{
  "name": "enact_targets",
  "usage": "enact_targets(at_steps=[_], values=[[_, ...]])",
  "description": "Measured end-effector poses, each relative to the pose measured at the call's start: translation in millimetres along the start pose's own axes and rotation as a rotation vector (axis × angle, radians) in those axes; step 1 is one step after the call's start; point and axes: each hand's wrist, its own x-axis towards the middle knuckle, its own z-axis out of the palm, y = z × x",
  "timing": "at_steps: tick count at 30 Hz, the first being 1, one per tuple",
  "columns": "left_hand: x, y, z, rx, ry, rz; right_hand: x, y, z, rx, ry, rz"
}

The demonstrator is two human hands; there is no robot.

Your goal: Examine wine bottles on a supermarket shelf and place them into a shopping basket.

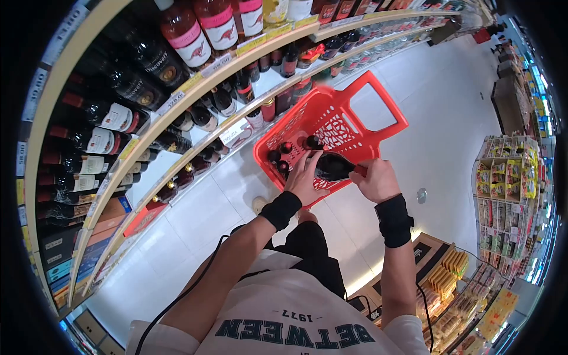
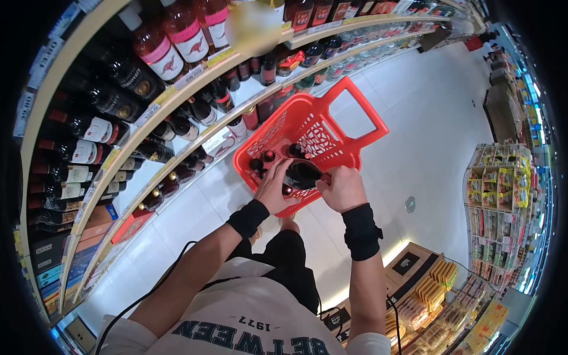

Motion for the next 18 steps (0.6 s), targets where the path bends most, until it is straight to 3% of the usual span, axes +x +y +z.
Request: enact_targets(at_steps=[9, 18], values=[[19, 63, -26, -0.001, 0.199, 0.316, -39, -55, -94, 0.004, 0.113, -0.206], [19, 117, -29, -0.100, 0.222, 0.049, -29, -31, -129, 0.407, 0.286, -0.316]])
